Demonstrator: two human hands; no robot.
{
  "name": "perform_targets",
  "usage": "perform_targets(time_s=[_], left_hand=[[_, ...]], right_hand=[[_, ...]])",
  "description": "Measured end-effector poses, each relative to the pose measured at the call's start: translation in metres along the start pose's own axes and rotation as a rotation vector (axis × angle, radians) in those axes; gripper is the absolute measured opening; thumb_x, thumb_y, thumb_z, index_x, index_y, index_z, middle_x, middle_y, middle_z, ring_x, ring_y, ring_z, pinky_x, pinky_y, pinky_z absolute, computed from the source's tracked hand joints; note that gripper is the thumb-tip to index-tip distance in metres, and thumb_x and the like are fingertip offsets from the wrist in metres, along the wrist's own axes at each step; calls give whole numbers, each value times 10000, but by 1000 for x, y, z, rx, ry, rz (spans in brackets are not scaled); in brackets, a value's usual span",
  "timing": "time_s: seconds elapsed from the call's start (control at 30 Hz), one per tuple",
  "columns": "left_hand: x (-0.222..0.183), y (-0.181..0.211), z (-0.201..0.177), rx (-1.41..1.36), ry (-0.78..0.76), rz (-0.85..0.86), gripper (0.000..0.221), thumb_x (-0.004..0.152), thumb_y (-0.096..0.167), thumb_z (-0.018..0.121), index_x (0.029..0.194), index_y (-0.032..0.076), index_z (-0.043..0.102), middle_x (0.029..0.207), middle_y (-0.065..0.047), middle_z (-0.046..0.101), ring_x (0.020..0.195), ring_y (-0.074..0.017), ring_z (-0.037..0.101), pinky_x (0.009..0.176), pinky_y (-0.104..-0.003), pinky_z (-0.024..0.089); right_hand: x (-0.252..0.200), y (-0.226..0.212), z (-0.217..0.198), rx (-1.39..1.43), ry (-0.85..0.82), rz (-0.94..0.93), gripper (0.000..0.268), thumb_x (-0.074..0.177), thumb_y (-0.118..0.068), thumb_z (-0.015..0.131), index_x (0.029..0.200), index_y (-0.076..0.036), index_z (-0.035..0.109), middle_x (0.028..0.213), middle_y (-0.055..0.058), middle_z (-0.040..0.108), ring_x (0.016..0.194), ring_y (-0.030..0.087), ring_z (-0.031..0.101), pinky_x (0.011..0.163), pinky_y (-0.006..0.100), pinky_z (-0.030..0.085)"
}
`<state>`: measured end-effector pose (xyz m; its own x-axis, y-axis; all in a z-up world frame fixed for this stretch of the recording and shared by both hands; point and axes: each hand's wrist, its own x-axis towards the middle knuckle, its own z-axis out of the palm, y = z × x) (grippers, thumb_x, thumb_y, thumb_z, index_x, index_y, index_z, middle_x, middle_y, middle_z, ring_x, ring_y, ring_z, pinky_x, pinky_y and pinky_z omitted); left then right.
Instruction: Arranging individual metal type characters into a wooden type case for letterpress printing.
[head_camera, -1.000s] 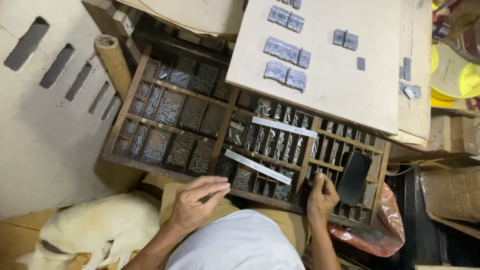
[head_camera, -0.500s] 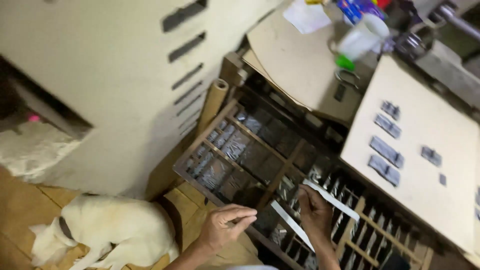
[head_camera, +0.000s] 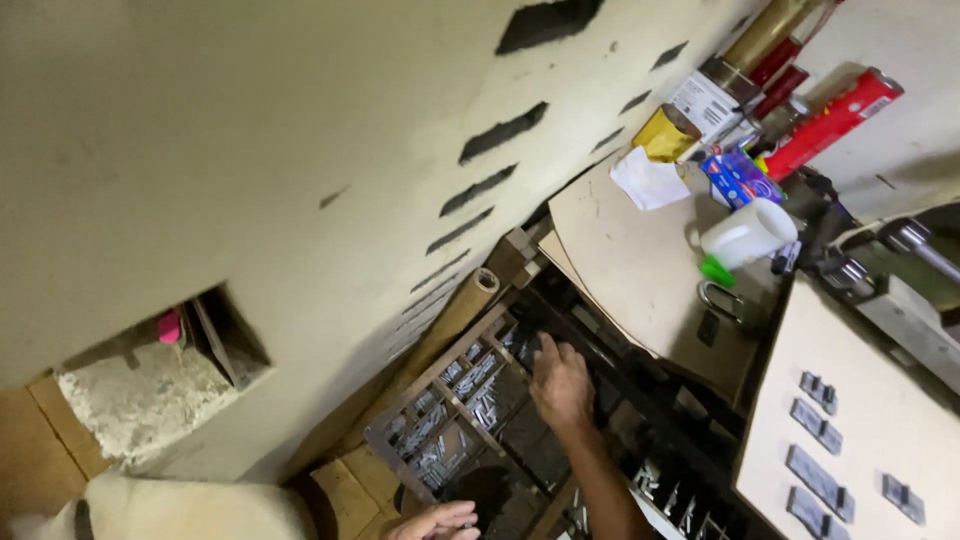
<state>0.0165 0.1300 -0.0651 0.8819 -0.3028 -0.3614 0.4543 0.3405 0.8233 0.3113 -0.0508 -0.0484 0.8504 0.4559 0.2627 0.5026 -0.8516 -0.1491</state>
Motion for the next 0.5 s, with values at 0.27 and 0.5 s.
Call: perform_targets(time_s=[0.27,0.5], left_hand=[[-25,103,-30,-457,892,-91,848,851,-86,740,1581,237,452,1073,-275,803,855,-374,693,769,-433,561],[20,-10,-99,-782,499,31,1017,790,-178,772,1573,2,148,911,-316,701,778,-391,744,648,-386,659]], right_hand=[[7,35,33,155,12,178,505,791,-429,509,1152,-87,597,871,179,705,857,415,676,762,514,514],[12,45,14,43,-294,557,402,884,-486,473,1013,-176,695,1065,239,741,1051,509,677,884,568,506]])
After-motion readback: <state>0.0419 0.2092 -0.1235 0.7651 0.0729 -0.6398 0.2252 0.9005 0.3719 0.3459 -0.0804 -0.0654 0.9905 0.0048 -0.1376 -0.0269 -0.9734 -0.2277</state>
